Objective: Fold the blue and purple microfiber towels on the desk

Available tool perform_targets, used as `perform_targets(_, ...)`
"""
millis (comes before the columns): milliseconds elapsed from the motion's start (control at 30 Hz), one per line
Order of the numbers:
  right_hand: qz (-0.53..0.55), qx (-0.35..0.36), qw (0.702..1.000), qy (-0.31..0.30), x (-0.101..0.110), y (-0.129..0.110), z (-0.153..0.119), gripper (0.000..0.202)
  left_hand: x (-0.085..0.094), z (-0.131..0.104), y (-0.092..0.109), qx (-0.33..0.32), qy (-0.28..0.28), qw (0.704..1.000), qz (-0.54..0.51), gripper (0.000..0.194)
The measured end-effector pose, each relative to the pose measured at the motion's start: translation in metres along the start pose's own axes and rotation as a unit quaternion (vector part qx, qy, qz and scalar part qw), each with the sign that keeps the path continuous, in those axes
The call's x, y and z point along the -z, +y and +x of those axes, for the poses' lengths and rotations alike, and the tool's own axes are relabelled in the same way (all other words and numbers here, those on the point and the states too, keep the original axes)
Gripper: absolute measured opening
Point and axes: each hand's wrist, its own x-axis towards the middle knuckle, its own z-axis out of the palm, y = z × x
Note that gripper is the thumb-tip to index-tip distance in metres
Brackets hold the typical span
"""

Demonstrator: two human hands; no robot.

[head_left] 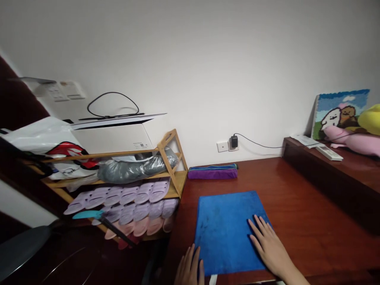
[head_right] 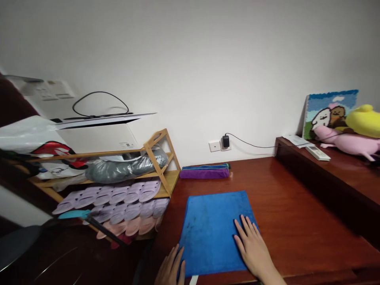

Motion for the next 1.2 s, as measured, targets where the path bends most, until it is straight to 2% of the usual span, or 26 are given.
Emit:
perform_targets(133, -0.012, -0.024, 1.0, -0.017, -0.006, -0.007, 0.011, 0.061, 0.002, 0.002, -0.007, 0.014, 0.047, 0.999, -0.012, 0.032)
perform_targets(233, -0.018, -0.038, 0.999, -0.016, -0.005, 0.008, 0.007, 0.058, 0.007, -0.004, -0.015, 0.052, 0.078, 0.995, -0.018, 0.029)
perform_targets(333, -0.035, -0.057, 0.997, -0.026, 0.003, 0.039, 0.003, 0.059, 0.009, -0.015, -0.026, 0.087, 0.069, 0.994, -0.02, 0.029)
perform_targets(467, -0.053, -0.078, 0.992, -0.087, 0.026, 0.098, 0.008, 0.064, 0.008, -0.026, -0.039, 0.12, 0.049, 0.991, -0.019, 0.033)
perform_targets(567, -0.073, -0.096, 0.983, -0.139, 0.048, 0.142, 0.022, 0.068, 0.009, -0.029, -0.04, 0.126, 0.051, 0.991, -0.021, 0.034)
perform_targets(633, -0.099, -0.127, 0.974, -0.159, 0.06, 0.155, 0.031, 0.07, 0.012, -0.027, -0.037, 0.121, 0.056, 0.991, -0.02, 0.032)
perform_targets(667, -0.111, -0.139, 0.971, -0.159, 0.063, 0.154, 0.033, 0.07, 0.013, -0.025, -0.035, 0.114, 0.061, 0.991, -0.018, 0.031)
perform_targets(733, -0.111, -0.14, 0.973, -0.144, 0.064, 0.135, 0.03, 0.068, 0.016, -0.02, -0.031, 0.104, 0.074, 0.992, -0.011, 0.029)
perform_targets(867, -0.051, -0.079, 0.987, -0.132, 0.045, 0.066, 0.009, 0.063, 0.02, -0.01, -0.027, 0.098, 0.087, 0.991, 0.01, 0.027)
perform_targets(933, -0.052, -0.078, 0.988, -0.119, 0.037, 0.043, -0.001, 0.066, 0.023, -0.007, -0.026, 0.096, 0.087, 0.991, 0.016, 0.028)
perform_targets(1033, -0.057, -0.081, 0.99, -0.102, 0.035, 0.038, -0.009, 0.069, 0.026, -0.004, -0.025, 0.095, 0.079, 0.992, 0.016, 0.027)
perform_targets(1200, -0.062, -0.088, 0.987, -0.116, 0.041, 0.061, -0.028, 0.069, 0.028, -0.003, -0.023, 0.107, 0.078, 0.991, 0.004, 0.027)
